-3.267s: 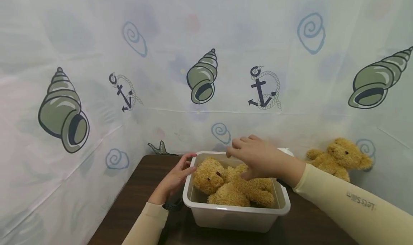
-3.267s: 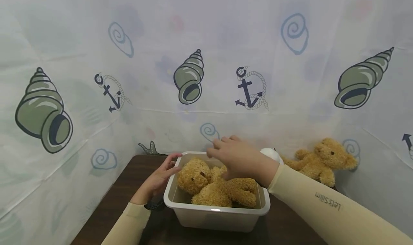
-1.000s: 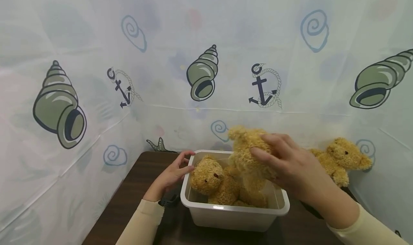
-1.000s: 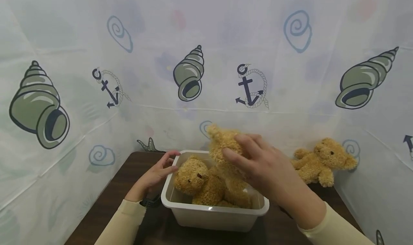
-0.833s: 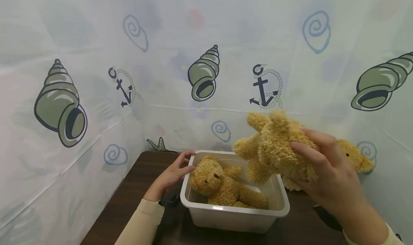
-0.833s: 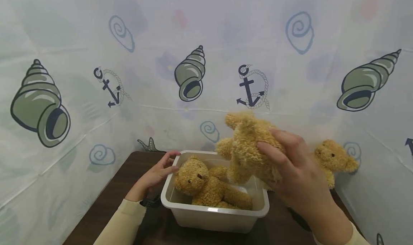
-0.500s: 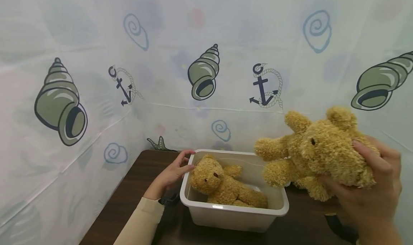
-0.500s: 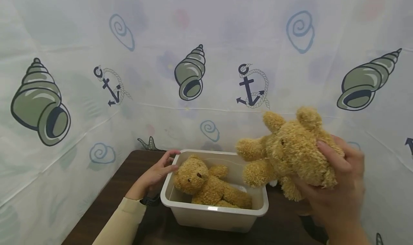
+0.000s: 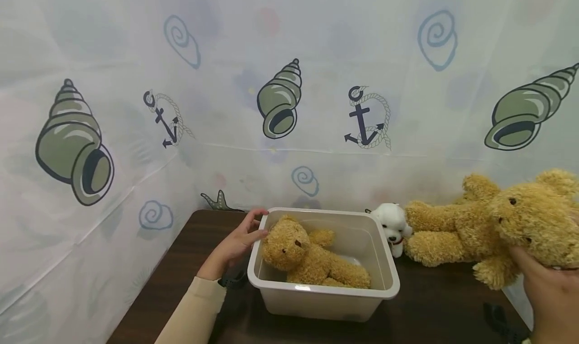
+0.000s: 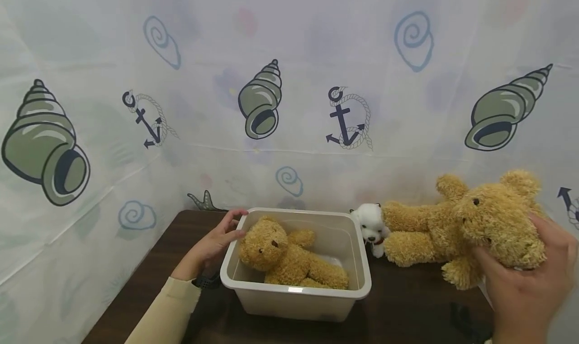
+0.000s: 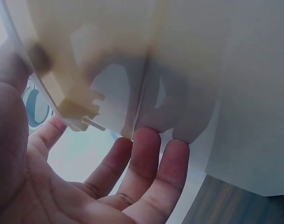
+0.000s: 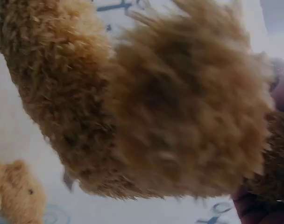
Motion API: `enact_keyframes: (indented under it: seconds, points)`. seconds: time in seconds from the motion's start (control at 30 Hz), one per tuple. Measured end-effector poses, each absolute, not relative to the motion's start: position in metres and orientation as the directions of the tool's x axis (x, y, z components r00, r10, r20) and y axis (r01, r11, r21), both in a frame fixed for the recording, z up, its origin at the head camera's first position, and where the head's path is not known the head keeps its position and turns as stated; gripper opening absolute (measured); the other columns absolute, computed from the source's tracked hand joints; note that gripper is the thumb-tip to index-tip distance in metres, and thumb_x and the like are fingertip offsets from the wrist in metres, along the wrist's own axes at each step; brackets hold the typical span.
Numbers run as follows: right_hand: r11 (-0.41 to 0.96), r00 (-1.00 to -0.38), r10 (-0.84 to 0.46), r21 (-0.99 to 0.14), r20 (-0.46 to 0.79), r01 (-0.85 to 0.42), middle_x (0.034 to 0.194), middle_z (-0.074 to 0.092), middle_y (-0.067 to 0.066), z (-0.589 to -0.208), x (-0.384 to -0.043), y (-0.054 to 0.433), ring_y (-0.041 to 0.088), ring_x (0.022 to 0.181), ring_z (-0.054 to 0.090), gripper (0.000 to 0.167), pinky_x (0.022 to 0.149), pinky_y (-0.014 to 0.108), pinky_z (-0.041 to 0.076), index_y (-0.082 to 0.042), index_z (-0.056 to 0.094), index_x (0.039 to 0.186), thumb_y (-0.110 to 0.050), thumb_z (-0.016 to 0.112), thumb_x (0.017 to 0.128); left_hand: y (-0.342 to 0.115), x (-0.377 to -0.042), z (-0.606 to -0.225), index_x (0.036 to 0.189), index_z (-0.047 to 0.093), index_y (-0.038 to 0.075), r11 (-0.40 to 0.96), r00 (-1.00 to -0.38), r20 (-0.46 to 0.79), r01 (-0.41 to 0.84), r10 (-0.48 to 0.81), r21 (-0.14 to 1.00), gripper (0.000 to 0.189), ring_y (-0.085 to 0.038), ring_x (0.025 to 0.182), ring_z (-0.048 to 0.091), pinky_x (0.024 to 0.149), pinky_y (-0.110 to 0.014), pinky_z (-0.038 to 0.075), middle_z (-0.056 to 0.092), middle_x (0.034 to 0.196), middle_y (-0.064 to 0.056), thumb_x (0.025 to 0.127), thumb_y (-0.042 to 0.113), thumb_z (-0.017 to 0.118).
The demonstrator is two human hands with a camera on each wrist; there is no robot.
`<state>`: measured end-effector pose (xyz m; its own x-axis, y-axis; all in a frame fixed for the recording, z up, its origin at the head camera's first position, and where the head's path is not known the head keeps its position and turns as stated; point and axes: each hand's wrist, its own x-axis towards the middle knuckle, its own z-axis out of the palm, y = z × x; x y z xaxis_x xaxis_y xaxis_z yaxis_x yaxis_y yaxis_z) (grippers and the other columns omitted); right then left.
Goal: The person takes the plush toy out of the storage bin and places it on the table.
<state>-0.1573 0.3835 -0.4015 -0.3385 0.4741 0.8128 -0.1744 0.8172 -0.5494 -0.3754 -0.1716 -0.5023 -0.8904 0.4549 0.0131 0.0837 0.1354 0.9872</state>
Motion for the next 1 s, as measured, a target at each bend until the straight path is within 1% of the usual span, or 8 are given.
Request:
enact_keyframes:
  seconds: [0.13,0.23,0.43,0.57,0.63,0.77,0.87,1.0]
  points:
    - [0.729,-0.454,0.578,-0.679,0.678,-0.084,0.173,0.038,0.020,-0.405,-0.166,0.400,0.035,0.165,0.033,0.079,0.136,0.051,0.021,-0.012,0.041,0.168,0.005,0.074,0.099,-0.173,-0.376,-0.501,0.160,0.033,0.027,0.161,-0.887,0.010,0.095,0.461,0.982,0.059,-0.038,0.125,0.058,0.099,-0.052,0.059,0.043,0.145,-0.025,0.110,0.021,0.064]
    - [0.709,-0.540,0.596,-0.706,0.594,0.007,0.178,0.023,0.026,-0.410,-0.169,0.412,0.047,0.168,0.015,0.087,0.133,0.070,0.009,-0.004,0.030,0.170,0.010,0.073,0.097,-0.174,-0.376,-0.501,0.160,0.032,0.027,0.170,-0.886,0.009,0.099,0.463,0.980,0.059,-0.038,0.126,0.058,0.100,-0.053,0.059,0.042,0.145,-0.026,0.110,0.021,0.064]
    - [0.722,-0.591,0.552,-0.692,0.589,-0.015,0.176,0.022,0.032,-0.423,-0.171,0.448,0.052,0.166,0.015,0.084,0.130,0.076,0.012,-0.001,0.027,0.170,0.008,0.069,0.098,-0.173,-0.376,-0.504,0.161,0.030,0.027,0.174,-0.883,0.018,0.113,0.469,0.978,0.060,-0.039,0.128,0.057,0.103,-0.054,0.057,0.042,0.147,-0.027,0.111,0.023,0.063]
    - [0.707,-0.601,0.550,-0.706,0.579,-0.033,0.169,0.041,0.013,-0.432,-0.172,0.465,0.021,0.160,0.036,0.081,0.132,0.050,0.029,-0.007,0.032,0.169,0.008,0.068,0.098,-0.173,-0.377,-0.507,0.161,0.030,0.027,0.174,-0.885,0.018,0.111,0.466,0.978,0.059,-0.039,0.128,0.056,0.101,-0.054,0.059,0.041,0.147,-0.027,0.111,0.024,0.063]
    - [0.697,-0.631,0.552,-0.717,0.545,-0.009,0.157,0.048,-0.004,-0.438,-0.175,0.471,-0.002,0.136,0.048,0.081,0.115,0.028,0.041,-0.009,0.033,0.168,0.007,0.070,0.098,-0.173,-0.378,-0.509,0.161,0.031,0.027,0.164,-0.887,0.019,0.107,0.462,0.981,0.060,-0.039,0.127,0.057,0.099,-0.053,0.059,0.041,0.146,-0.027,0.111,0.024,0.063]
    - [0.691,-0.721,0.521,-0.722,0.457,0.041,0.163,0.044,0.016,-0.450,-0.179,0.483,0.027,0.149,0.049,0.083,0.120,0.050,0.043,0.000,0.026,0.168,0.004,0.071,0.098,-0.172,-0.378,-0.510,0.160,0.031,0.025,0.148,-0.887,0.024,0.104,0.462,0.984,0.060,-0.038,0.124,0.057,0.097,-0.051,0.060,0.041,0.144,-0.026,0.110,0.023,0.064]
    - [0.697,-0.765,0.484,-0.715,0.425,0.044,0.170,0.022,0.041,-0.462,-0.184,0.490,0.062,0.159,0.018,0.086,0.123,0.079,0.023,0.006,0.021,0.167,0.002,0.072,0.099,-0.172,-0.377,-0.510,0.160,0.031,0.026,0.143,-0.884,0.028,0.107,0.467,0.984,0.060,-0.037,0.123,0.057,0.097,-0.051,0.060,0.042,0.143,-0.026,0.110,0.024,0.064]
    - [0.674,-0.801,0.477,-0.736,0.363,0.067,0.168,0.027,0.038,-0.483,-0.194,0.502,0.056,0.148,0.034,0.089,0.119,0.054,0.040,0.000,0.022,0.169,-0.007,0.077,0.100,-0.173,-0.378,-0.510,0.160,0.031,0.026,0.137,-0.884,0.032,0.108,0.467,0.985,0.060,-0.037,0.122,0.057,0.095,-0.050,0.060,0.041,0.142,-0.025,0.110,0.024,0.064]
